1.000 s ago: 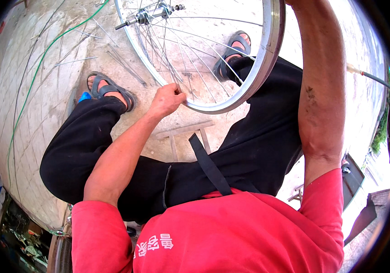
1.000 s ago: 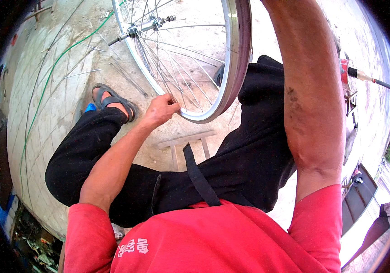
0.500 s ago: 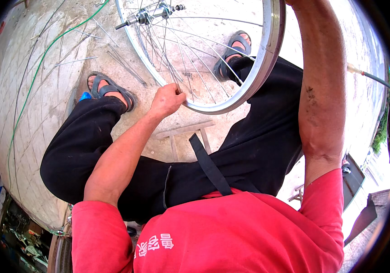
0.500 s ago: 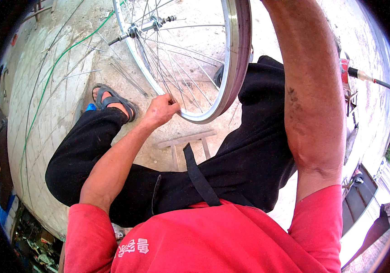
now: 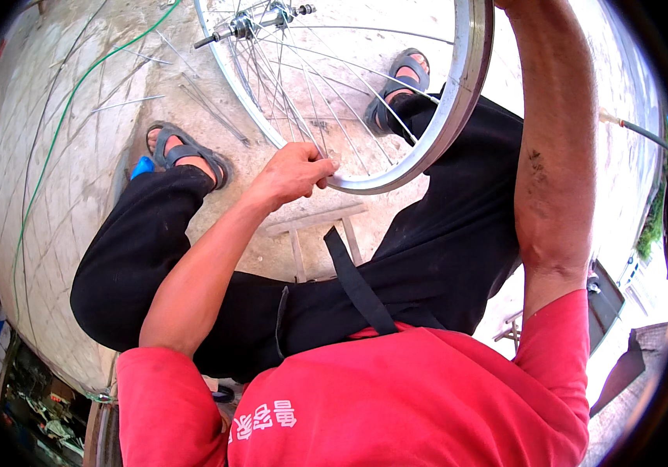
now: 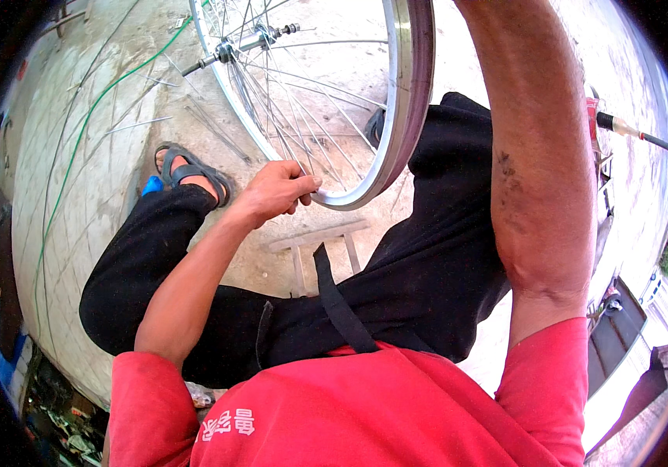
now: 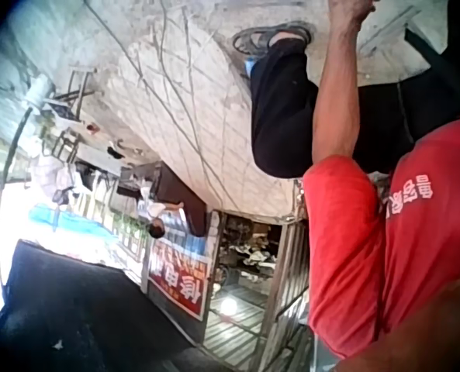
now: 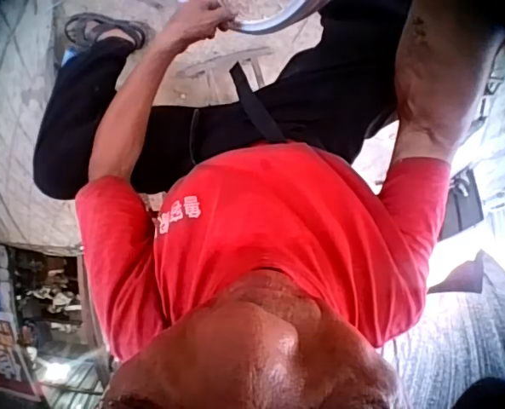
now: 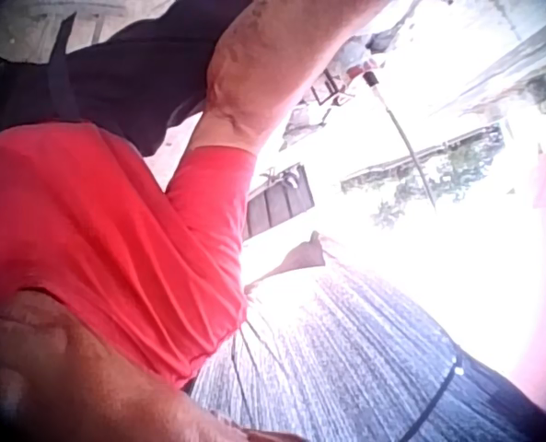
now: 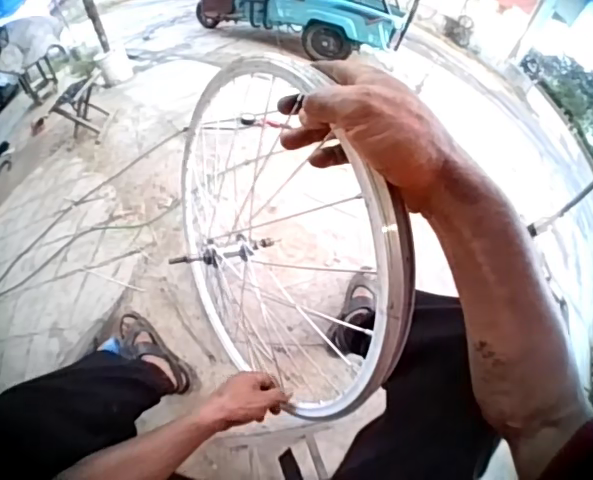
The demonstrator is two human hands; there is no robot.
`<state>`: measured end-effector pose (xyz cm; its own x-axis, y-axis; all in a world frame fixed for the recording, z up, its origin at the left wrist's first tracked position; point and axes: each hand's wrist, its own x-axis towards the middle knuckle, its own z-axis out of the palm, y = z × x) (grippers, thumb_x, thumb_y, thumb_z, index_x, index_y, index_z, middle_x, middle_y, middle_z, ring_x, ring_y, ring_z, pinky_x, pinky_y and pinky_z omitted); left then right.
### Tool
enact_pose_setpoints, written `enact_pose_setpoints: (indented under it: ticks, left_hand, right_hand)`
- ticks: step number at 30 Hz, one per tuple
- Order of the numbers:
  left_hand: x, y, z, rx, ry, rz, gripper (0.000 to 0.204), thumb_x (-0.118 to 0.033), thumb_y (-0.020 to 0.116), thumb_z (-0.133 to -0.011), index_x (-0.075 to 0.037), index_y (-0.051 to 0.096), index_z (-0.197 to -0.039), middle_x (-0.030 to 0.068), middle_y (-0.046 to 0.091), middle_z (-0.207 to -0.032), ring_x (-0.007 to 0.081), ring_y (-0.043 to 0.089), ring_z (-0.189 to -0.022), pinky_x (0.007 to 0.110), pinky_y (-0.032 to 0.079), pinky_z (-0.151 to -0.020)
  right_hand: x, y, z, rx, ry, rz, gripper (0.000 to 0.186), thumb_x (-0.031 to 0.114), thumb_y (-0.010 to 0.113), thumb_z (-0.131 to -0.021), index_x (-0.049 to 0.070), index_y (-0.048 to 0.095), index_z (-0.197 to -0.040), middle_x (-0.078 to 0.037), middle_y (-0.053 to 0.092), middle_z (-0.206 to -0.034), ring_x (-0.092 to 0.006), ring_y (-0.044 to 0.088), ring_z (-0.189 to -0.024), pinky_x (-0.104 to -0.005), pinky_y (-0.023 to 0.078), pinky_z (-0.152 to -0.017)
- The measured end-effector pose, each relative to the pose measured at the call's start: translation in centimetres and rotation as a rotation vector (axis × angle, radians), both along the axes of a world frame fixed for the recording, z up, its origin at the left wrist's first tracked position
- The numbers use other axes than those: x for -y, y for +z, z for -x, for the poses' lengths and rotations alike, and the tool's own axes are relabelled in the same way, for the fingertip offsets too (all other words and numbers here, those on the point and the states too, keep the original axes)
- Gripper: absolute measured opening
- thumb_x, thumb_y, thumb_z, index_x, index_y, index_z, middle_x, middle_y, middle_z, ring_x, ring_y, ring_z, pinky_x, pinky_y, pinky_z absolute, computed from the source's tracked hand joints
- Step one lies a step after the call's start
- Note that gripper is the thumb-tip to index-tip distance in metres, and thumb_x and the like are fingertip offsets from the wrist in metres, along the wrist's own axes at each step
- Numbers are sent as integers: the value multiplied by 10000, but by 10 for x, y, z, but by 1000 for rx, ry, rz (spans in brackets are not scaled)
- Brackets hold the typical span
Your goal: The person inserts metal spokes into the holes of a bicycle wheel rim by hand and secures them into the central hub.
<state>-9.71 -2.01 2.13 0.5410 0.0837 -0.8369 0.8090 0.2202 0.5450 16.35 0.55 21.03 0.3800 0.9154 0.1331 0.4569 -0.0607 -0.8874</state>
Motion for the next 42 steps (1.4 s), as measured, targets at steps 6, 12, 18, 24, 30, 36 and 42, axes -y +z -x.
enact_pose_setpoints:
  ticks: [6, 12, 18, 24, 30, 36, 42]
  left_hand:
    - [13, -4, 3, 146, 148, 74, 312, -284, 699, -983, 17, 656, -912, 78, 669, -745, 99, 535, -583, 255, 440, -516]
    - [17, -9, 1, 152, 201, 75, 319, -292, 705, -984, 13, 655, -906, 64, 646, -720, 105, 540, -587, 268, 438, -516]
    - [16, -13, 2, 181, 198, 115, 280, -269, 702, -984, -5, 652, -908, 50, 630, -713, 99, 525, -583, 266, 429, -514]
    - [17, -5, 0, 161, 199, 165, 268, -263, 694, -989, -12, 638, -913, 44, 627, -714, 90, 520, -587, 253, 423, -514]
    - [18, -3, -1, 152, 231, 157, 277, -270, 692, -992, -6, 636, -930, 46, 626, -720, 91, 514, -587, 255, 423, -510]
    - [19, -12, -1, 155, 234, 136, 248, -256, 687, -986, -12, 653, -957, 52, 642, -750, 90, 509, -581, 259, 423, -508]
    - [-9, -21, 4, 155, 535, 13, 246, -177, 688, -950, 29, 611, -1060, 92, 673, -803, 104, 518, -538, 265, 422, -478]
  right_hand:
    - [2, -2, 0, 6, 55, -55, 263, 214, 581, -985, -15, 583, -1114, -166, 662, -1126, -243, 710, -1049, -377, 559, -860]
    - [-25, 10, -9, -292, -256, 138, 207, 174, 590, -970, 1, 597, -1084, -129, 675, -1059, -219, 729, -998, -359, 543, -821]
    - [-1, -6, 6, -33, 7, -127, 209, 183, 597, -974, 3, 623, -1077, -119, 694, -1039, -214, 735, -971, -354, 545, -813]
    - [-3, 1, 10, 28, 147, -136, 305, 224, 609, -982, -17, 630, -1168, -136, 709, -1077, -220, 732, -1001, -357, 570, -820]
    - [-2, 5, 14, 49, 100, -96, 348, 218, 583, -973, -30, 618, -1214, -155, 695, -1135, -228, 724, -1016, -358, 570, -832]
    - [2, 13, 22, 9, 39, -67, 498, 185, 547, -926, -20, 548, -1379, -146, 666, -1234, -216, 702, -1006, -346, 548, -844]
    - [-5, 14, 27, -105, 31, -31, 598, 167, 554, -876, -32, 491, -1436, -146, 651, -1260, -218, 700, -1003, -338, 544, -841]
